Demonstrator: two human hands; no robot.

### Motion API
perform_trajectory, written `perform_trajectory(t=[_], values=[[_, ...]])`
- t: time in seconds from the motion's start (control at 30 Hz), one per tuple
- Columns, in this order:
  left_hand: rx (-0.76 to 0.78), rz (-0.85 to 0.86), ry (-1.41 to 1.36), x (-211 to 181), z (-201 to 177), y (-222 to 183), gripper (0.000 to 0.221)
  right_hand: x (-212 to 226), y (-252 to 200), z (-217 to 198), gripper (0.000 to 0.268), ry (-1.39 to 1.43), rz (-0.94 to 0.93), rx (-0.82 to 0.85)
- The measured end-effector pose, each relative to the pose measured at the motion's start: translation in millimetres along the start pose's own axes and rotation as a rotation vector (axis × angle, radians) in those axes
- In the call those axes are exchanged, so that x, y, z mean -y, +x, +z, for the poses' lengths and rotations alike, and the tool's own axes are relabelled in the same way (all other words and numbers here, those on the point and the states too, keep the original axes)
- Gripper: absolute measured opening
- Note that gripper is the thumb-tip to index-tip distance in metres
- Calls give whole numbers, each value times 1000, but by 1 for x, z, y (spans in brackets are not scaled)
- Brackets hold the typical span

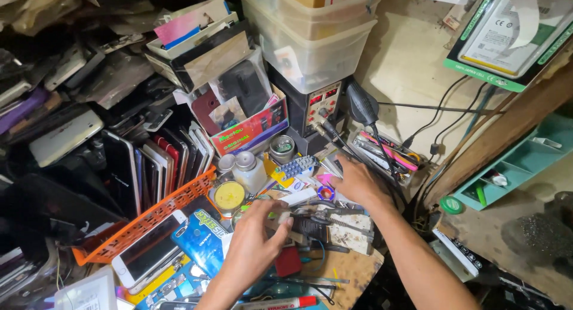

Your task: Cleaning and inspecting internal mobile phone components including the battery and frame on a repair bench.

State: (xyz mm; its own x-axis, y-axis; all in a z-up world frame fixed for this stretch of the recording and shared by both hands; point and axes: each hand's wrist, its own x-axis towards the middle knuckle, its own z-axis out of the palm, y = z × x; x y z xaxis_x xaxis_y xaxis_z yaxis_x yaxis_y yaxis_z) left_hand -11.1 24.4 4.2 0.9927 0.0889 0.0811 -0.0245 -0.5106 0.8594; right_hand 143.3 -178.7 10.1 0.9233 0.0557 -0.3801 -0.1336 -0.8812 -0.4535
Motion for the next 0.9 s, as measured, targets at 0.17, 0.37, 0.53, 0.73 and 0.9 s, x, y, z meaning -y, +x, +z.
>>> perform_trajectory(t=[0.17,0.37,0.53,0.73,0.9], values=[[-97,285,261,16,5,1,43,-10,37,39,56,-98,-711,-346],[-13,149,289,27,4,1,50,-5,63,43,31,26,-861,-472],[43,58,294,22,-4,3,51,-35,63,39,24,95,-959,-790],[51,67,308,20,-3,9,51,-71,27,32,21,-218,-863,-1098],[70,33,319,17,-2,9,50,-68,11,35,27,-334,-613,-826]])
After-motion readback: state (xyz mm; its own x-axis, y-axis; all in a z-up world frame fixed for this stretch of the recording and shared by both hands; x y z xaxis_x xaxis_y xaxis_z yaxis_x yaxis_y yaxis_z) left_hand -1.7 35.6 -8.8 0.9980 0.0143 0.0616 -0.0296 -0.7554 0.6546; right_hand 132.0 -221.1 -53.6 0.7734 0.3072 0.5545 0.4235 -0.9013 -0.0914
